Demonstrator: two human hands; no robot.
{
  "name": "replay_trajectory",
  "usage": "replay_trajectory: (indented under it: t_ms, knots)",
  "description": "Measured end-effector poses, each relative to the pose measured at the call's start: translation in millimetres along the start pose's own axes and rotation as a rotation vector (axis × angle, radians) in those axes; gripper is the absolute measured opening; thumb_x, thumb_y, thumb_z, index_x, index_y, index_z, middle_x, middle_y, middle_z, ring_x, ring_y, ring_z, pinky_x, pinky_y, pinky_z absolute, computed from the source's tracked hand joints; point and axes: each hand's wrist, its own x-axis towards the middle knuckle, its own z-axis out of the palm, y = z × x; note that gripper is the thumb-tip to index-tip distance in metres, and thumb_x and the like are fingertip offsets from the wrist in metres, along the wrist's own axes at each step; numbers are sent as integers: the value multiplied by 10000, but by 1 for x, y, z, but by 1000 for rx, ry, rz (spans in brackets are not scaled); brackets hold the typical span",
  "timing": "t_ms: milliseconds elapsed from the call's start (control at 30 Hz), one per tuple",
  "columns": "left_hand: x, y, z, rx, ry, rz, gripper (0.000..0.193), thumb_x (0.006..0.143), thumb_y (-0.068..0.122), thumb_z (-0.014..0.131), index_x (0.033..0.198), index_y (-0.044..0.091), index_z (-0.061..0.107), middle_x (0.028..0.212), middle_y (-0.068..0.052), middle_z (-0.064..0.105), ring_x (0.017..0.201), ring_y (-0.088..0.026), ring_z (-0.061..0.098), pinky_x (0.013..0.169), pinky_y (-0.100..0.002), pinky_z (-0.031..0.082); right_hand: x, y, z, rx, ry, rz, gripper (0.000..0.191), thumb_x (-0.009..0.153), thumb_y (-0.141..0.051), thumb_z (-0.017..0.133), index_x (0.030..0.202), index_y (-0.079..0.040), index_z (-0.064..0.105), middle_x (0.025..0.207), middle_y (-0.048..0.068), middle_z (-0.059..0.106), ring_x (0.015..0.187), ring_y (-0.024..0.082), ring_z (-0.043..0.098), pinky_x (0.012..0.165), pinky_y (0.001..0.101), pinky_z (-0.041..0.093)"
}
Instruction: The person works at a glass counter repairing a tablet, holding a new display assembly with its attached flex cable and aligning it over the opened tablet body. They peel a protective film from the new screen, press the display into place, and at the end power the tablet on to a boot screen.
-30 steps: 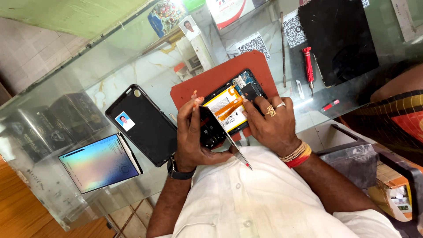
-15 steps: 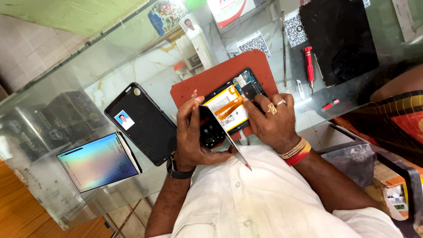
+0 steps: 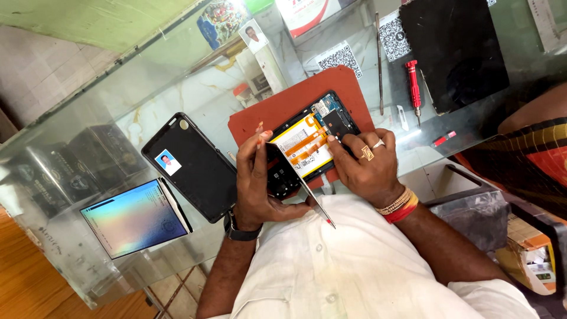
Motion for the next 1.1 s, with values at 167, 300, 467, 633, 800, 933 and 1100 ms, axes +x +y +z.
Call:
replay_trajectory:
  t_ms: [167,300,467,633,800,933,1100]
  knots:
    - [2,0,1,18,-3,1,1385,602,439,1022,1643,42,198,1555,-196,376,1427,-362,465,1289,-644,365,1,1,1,1,-13,1,317,895,-130,810,1198,-55,753,1036,44,639,870,227,583,865,448,438]
    - [4,-2,2,0,4,1,1381,597,444,1019,1640,41,208,1554,-198,353,1418,-356,470,1286,-657,359,3,1,1,12,-35,4,359,894,-199,825,1211,-48,750,1031,47,638,873,243,571,859,459,438]
    - [3,-3,1,-2,0,-7,1395,587,463,1021,1643,53,207,1551,-203,355,1413,-362,472,1278,-661,357,3,0,0,12,-43,2,402,893,-230,830,1242,-49,744,1048,54,646,903,254,573,865,459,443]
    - [3,-3,1,11,-1,-18,1388,610,460,1030,1651,70,198,1556,-194,364,1425,-359,468,1286,-650,366,1,0,0,-20,-38,-22,391,906,-227,826,1250,-61,746,1064,57,655,928,255,586,878,457,443]
    - [5,-4,3,12,-7,-11,1383,607,456,1028,1647,65,204,1542,-202,365,1422,-364,466,1282,-656,364,0,1,1,-22,-58,-25,381,915,-236,819,1251,-67,754,1066,60,659,927,239,585,883,458,436]
    - [5,-5,3,-2,-11,-14,1386,602,470,1025,1644,60,208,1531,-204,366,1415,-362,465,1279,-655,363,-1,2,2,-4,-48,-8,371,914,-235,821,1238,-67,754,1071,59,660,935,248,583,894,456,434]
    - [4,-5,2,2,-10,-14,1386,597,468,1023,1642,52,213,1531,-208,371,1407,-362,474,1272,-655,369,0,3,2,18,-60,6,376,905,-226,826,1239,-68,754,1075,56,660,940,249,577,900,452,433]
